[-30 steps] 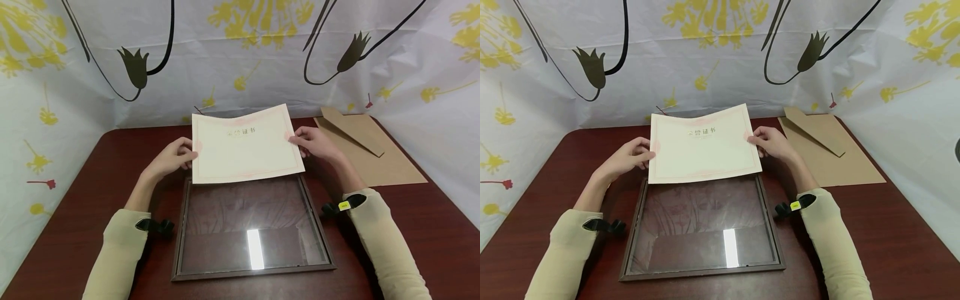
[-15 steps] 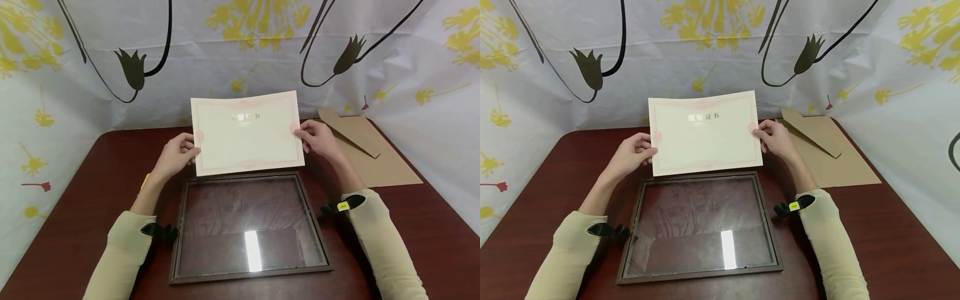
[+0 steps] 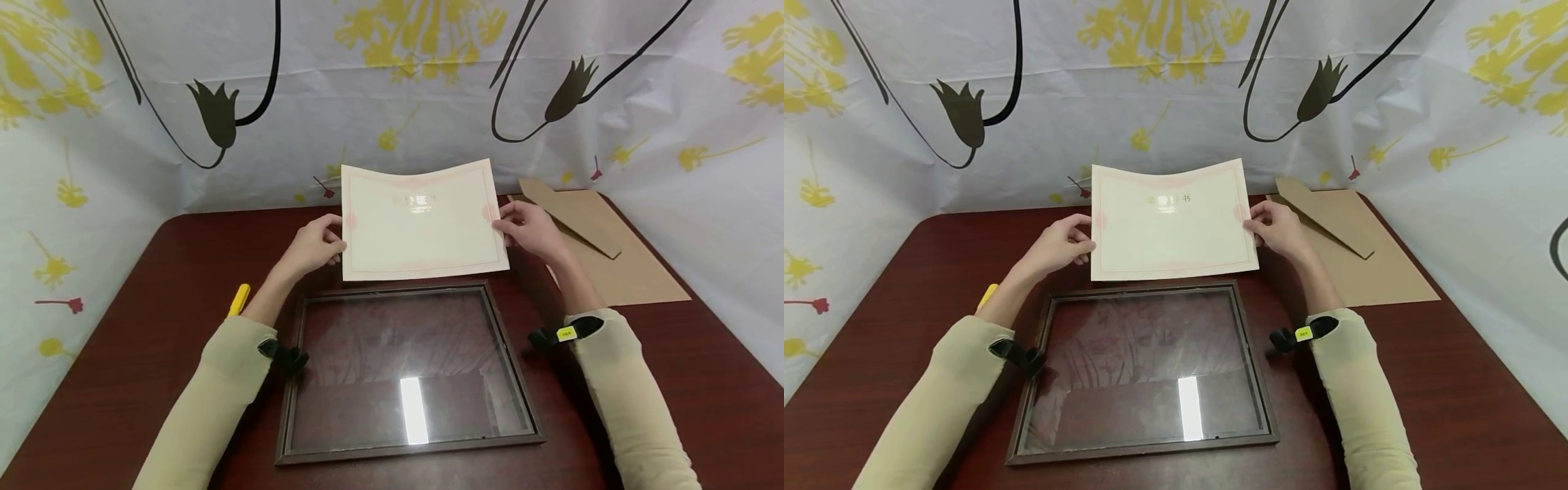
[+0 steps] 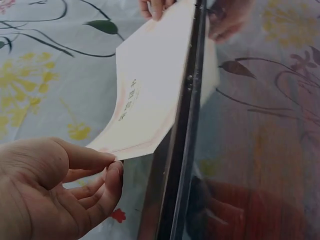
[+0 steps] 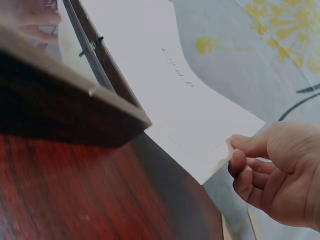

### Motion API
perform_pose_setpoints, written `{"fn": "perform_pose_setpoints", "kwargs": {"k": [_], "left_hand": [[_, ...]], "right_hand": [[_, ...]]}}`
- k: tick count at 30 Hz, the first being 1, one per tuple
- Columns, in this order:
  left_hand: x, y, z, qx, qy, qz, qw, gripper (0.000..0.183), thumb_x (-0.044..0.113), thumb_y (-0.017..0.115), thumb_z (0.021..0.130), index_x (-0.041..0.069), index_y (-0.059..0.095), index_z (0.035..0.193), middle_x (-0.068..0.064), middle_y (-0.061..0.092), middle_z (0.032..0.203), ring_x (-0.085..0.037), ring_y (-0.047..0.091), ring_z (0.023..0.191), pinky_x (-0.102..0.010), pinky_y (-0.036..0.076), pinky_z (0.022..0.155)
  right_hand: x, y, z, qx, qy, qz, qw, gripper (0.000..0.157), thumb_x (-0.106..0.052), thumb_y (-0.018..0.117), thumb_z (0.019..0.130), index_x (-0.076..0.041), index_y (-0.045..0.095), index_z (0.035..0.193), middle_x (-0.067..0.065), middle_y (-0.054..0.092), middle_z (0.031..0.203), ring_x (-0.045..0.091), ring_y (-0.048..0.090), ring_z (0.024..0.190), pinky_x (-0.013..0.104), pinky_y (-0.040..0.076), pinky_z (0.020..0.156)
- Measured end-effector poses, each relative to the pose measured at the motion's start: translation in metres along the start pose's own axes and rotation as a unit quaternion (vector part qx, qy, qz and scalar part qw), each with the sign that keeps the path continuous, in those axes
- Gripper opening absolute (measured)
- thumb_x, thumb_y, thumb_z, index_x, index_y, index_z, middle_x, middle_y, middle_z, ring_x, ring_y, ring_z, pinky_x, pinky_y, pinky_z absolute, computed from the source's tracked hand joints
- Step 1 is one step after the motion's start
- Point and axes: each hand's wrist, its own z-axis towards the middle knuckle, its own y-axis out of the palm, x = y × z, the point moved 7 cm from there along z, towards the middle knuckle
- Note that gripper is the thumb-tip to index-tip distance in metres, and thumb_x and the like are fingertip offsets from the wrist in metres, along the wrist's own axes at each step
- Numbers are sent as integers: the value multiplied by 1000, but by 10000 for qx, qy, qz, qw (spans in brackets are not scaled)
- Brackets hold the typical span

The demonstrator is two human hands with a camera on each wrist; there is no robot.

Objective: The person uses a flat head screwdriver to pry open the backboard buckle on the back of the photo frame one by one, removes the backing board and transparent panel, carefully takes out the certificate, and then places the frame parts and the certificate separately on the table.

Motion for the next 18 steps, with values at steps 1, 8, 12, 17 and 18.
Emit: {"fn": "perform_pose_setpoints", "kwargs": {"k": [1,8,12,17,18], "left_hand": [[0,2,2,-43,-78,22,10000,50,3,57,99,0,44,147,-22,65,103,-41,68,87,-46,57,80],[1,22,19,-297,-312,158,9989,44,4,58,99,-9,48,140,-22,66,106,-33,69,85,-39,58,78],[2,34,26,-463,-329,262,9980,44,5,57,99,-10,48,139,-22,67,107,-28,69,82,-36,58,78],[3,45,32,-610,-375,199,9972,49,4,58,98,-11,46,143,-22,69,104,-26,69,81,-35,58,79],[4,47,33,-632,-376,192,9971,50,3,58,97,-11,45,143,-22,69,102,-26,69,81,-35,58,79]], "right_hand": [[3,-1,0,10,69,-39,10000,28,-17,65,101,5,58,116,16,62,82,26,58,64,32,47,56],[23,-8,-1,138,456,-140,9988,36,-20,63,101,10,60,121,20,62,102,28,59,79,32,51,66],[29,-11,-4,113,557,-225,9981,40,-22,60,103,11,59,125,27,58,119,33,55,97,33,48,74],[36,-13,-5,-2,706,-274,9971,43,-22,58,103,13,56,130,30,56,123,36,53,103,35,44,79],[38,-13,-5,-13,718,-301,9970,44,-21,58,103,13,55,131,31,57,123,36,53,104,35,44,79]]}}
